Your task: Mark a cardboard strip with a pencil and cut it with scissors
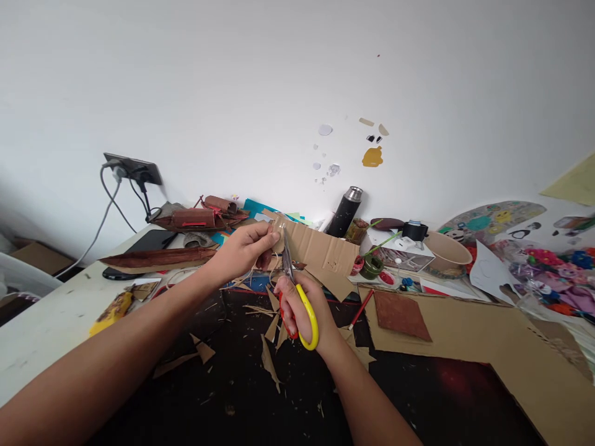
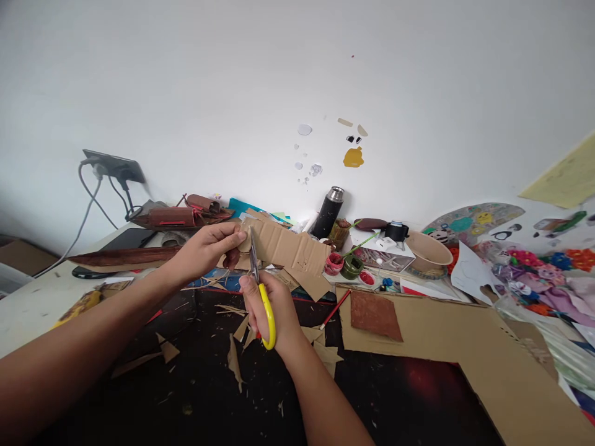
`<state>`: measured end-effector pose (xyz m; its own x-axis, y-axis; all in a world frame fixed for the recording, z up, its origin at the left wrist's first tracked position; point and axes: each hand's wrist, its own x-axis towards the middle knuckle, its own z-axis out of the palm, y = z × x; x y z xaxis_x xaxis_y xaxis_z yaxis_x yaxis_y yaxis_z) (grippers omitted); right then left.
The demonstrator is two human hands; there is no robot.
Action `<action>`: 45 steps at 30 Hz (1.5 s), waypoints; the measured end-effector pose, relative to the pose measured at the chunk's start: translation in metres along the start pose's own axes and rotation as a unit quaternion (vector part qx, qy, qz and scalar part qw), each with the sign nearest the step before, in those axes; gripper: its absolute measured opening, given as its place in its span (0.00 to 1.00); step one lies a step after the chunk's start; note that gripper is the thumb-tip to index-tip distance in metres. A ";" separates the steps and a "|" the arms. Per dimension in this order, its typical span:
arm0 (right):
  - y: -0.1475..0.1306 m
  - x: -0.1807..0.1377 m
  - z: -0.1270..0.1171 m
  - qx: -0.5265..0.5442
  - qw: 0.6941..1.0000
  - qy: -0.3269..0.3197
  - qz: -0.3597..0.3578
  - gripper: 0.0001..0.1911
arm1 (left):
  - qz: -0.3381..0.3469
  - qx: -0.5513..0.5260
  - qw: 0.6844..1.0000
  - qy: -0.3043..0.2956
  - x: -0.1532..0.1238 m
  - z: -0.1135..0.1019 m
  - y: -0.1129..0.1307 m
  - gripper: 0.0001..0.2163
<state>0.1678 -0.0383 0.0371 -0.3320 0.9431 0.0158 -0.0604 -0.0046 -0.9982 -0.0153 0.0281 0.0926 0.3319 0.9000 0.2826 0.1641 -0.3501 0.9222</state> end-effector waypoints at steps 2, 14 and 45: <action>-0.002 0.000 0.001 0.003 1.000 0.006 0.002 0.29 | -0.004 -0.012 1.000 -0.001 0.001 0.001 -0.001 0.17; 0.003 -0.001 0.007 -0.018 0.999 0.042 0.015 0.29 | -0.006 -0.031 0.999 -0.003 0.001 0.003 -0.004 0.17; 0.010 0.001 0.011 0.003 0.999 0.048 0.013 0.28 | -0.032 -0.035 0.999 0.000 -0.003 0.024 -0.015 0.21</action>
<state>0.1562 -0.0410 0.0281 -0.2410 0.9704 -0.0170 -0.0579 -0.0319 -0.9978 0.0036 0.0244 0.0716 0.3225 0.9198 0.2234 0.1186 -0.2735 0.9545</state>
